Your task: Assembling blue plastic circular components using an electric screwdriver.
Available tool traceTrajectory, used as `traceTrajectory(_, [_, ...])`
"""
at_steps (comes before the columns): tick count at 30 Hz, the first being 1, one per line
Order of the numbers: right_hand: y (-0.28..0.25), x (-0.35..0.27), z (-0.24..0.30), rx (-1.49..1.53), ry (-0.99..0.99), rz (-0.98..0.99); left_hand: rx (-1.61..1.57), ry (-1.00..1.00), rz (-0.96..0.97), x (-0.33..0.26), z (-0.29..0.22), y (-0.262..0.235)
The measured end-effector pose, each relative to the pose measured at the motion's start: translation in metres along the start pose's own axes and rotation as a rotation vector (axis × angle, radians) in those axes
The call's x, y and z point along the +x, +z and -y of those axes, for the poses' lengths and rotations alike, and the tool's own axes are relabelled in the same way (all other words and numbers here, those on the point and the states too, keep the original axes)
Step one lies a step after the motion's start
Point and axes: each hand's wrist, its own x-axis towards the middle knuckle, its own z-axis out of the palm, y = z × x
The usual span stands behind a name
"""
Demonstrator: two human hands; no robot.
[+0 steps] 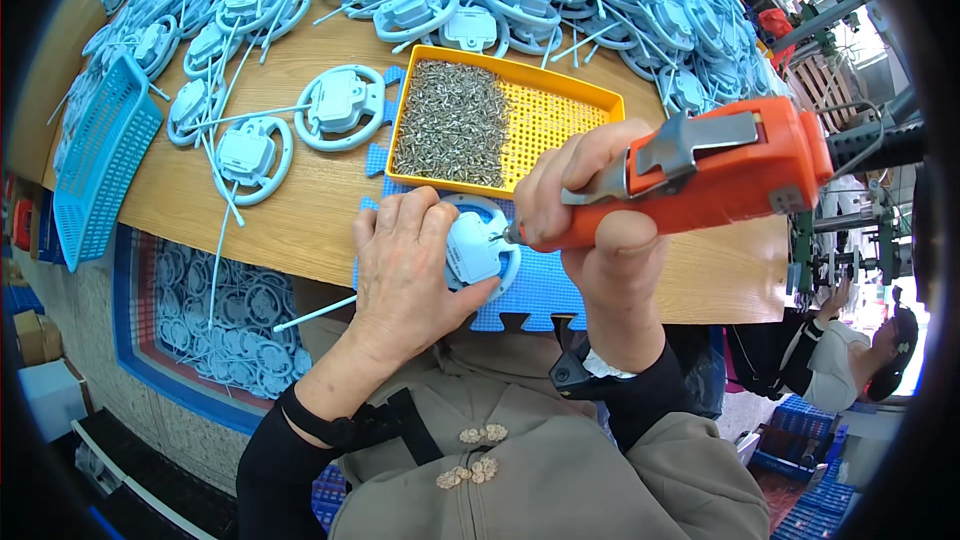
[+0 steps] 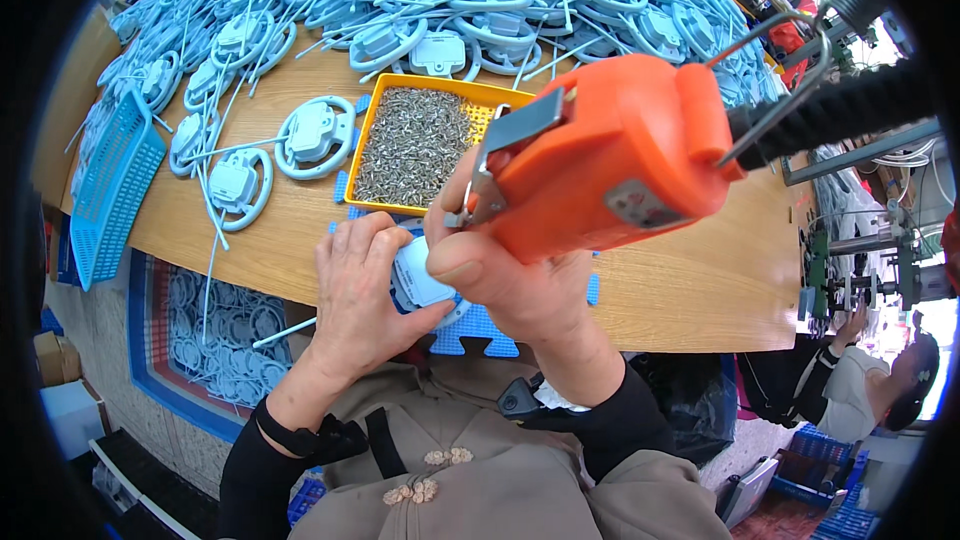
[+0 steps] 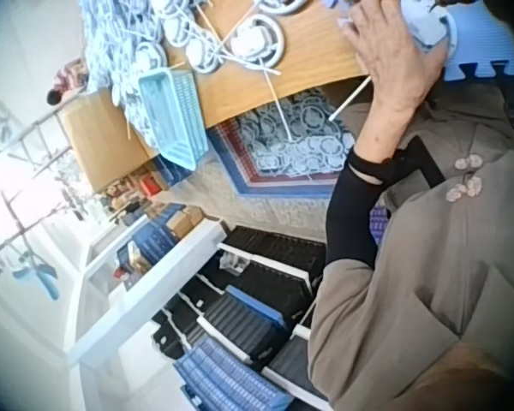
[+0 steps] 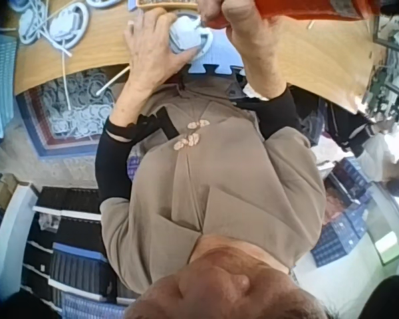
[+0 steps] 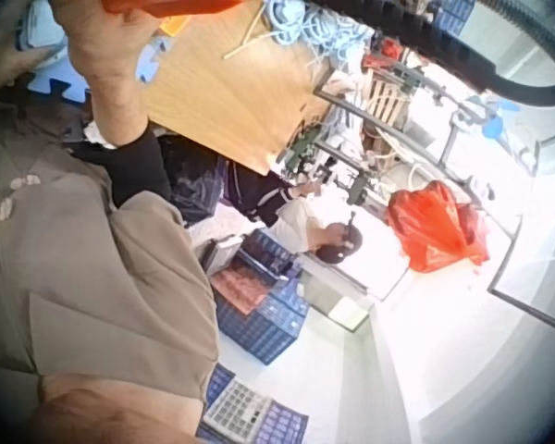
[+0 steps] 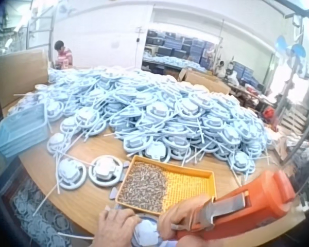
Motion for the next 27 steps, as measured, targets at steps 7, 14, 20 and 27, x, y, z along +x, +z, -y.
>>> traceTrajectory(7, [-0.001, -0.001, -0.008, 0.054, 0.051, 0.070, 0.001, 0.020, -0.027, 0.002, 0.000, -0.001])
traceTrajectory(14, [-0.022, 0.018, -0.008, 0.218, 0.052, 0.158, 0.052, -0.025, 0.008, -0.019, 0.004, -0.026])
traceTrajectory(20, [-0.058, 0.045, -0.019, 0.093, -0.130, -0.178, 0.335, -0.232, 0.098, -0.056, 0.026, -0.112])
traceTrajectory(27, [-0.057, 0.054, -0.045, 0.112, -0.084, -0.198, 0.330, -0.022, 0.028, 0.043, 0.091, -0.084])
